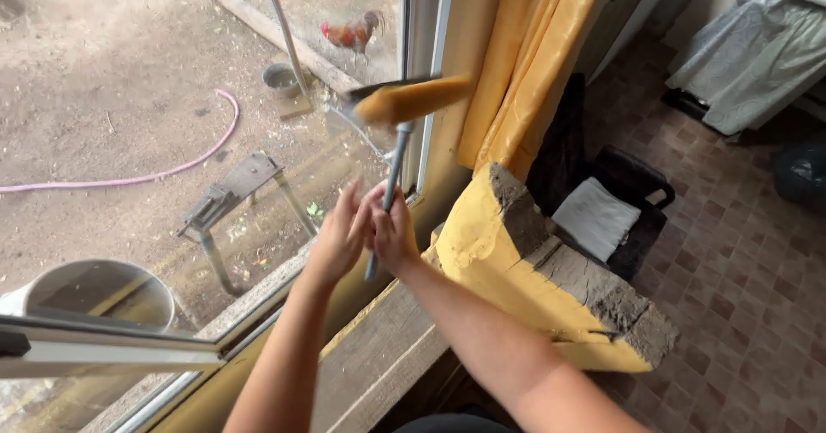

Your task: The person cleans a window using a squeegee and a spray bottle. They repeatedly wipe the glass in vertical and horizontal strokes, occasionally spraying cleaning solution onto the surface.

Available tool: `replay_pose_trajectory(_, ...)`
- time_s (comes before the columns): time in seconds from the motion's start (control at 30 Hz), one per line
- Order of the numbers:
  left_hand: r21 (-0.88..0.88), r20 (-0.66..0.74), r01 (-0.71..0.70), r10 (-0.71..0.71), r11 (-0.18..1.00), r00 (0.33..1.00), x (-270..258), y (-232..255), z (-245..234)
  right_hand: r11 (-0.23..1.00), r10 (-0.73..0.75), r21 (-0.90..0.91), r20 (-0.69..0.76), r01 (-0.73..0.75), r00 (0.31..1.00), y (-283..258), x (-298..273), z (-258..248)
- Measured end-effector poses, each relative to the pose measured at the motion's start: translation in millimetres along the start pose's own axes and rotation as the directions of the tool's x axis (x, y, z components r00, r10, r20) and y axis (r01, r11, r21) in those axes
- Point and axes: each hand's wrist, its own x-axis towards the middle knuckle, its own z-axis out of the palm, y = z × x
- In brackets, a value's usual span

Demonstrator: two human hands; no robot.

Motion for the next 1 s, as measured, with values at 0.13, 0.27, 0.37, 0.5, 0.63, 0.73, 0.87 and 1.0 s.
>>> replay_pose_trajectory(0.13, 0.032, 0.160, 0.057, -0.062, 0.998, 0.985, -26.3, -66.5, 5.3, 0.965, 0.099, 0.252, -0.076, -0.077, 0.992, 5.5, 3.1, 14.4)
replay_pose_trajectory(0.27, 0.130, -0.028, 0.120, -0.117, 0.984, 0.993, -26.1, -78.3, 4.4, 0.898, 0.185, 0.430, -0.173, -0.095, 0.967, 6.9, 21.1, 30.9)
replay_pose_trajectory(0.37, 0.264, -0.099, 0.195, -0.175, 0.945, 0.980, -16.0, -88.5, -5.2, 0.869, 0.245, 0.484, -0.242, -0.102, 0.939, 9.1, 49.4, 31.9)
replay_pose_trajectory(0.5, 0.435, -0.156, 0.254, -0.206, 0.864, 0.966, -13.7, -88.8, -18.7, 0.833, 0.358, 0.529, -0.290, -0.163, 0.888, 36.9, 94.6, 22.3)
replay_pose_trajectory(0.63, 0.437, -0.128, 0.287, -0.257, 0.852, 0.958, -6.1, -75.3, -25.7, 0.783, 0.436, 0.592, -0.299, -0.193, 0.849, 57.7, 133.0, 6.4)
replay_pose_trajectory(0.73, 0.514, -0.120, 0.307, -0.287, 0.801, 0.950, 13.9, -67.0, -24.2, 0.809, 0.456, 0.534, -0.303, -0.247, 0.837, 63.1, 149.0, 0.6)
replay_pose_trajectory(0.87, 0.570, -0.131, 0.295, -0.270, 0.766, 0.954, 35.0, -59.5, -21.9, 0.790, 0.577, 0.449, -0.314, -0.417, 0.754, 66.4, 166.4, -9.6)
replay_pose_trajectory(1.0, 0.542, -0.101, 0.317, -0.315, 0.778, 0.944, 38.0, -30.9, -26.7, 0.808, 0.583, 0.326, -0.324, -0.491, 0.745, 96.0, 194.6, -20.3)
